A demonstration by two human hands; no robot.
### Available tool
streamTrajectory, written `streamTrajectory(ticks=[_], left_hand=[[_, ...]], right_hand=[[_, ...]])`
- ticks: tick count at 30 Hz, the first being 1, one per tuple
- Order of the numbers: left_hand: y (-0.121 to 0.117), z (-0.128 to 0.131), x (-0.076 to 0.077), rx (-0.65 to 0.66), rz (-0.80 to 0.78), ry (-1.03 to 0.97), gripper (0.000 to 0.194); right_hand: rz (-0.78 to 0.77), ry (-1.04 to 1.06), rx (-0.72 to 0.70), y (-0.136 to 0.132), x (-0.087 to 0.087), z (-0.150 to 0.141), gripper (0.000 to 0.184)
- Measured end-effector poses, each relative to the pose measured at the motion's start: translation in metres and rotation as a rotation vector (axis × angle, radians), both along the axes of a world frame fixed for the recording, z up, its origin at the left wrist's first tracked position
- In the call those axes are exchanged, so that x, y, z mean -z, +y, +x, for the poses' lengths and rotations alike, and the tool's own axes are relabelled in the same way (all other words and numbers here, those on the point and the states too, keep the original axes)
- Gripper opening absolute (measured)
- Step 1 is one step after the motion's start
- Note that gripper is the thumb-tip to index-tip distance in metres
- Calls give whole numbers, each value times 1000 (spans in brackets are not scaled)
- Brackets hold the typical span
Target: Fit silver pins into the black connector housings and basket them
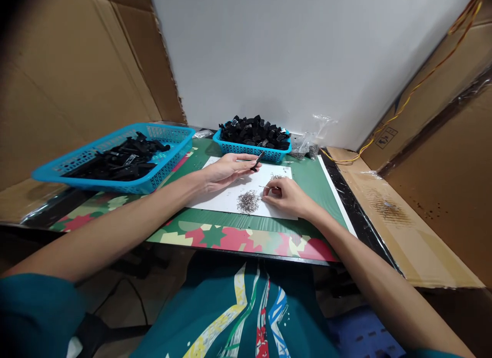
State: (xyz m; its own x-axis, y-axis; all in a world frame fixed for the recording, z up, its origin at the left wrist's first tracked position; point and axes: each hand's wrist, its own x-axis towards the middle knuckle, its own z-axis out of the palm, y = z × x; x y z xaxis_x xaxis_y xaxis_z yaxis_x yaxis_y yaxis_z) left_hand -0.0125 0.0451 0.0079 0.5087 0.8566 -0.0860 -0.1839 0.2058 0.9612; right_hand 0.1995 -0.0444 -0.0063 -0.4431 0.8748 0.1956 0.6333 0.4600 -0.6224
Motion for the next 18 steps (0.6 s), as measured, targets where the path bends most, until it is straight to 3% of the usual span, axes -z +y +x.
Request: streamTrajectory(ticks=[8, 14, 18], left_hand=[[-6, 5, 4, 30, 47, 37, 17], [-4, 5, 6, 79, 256, 117, 24], [-9, 8, 3, 86, 296, 182, 24]], right_hand=[[-40, 12, 22, 4, 2, 6, 15], [-76, 115, 12, 2, 1, 7, 20], [-35, 210, 11, 1, 0, 11, 22]])
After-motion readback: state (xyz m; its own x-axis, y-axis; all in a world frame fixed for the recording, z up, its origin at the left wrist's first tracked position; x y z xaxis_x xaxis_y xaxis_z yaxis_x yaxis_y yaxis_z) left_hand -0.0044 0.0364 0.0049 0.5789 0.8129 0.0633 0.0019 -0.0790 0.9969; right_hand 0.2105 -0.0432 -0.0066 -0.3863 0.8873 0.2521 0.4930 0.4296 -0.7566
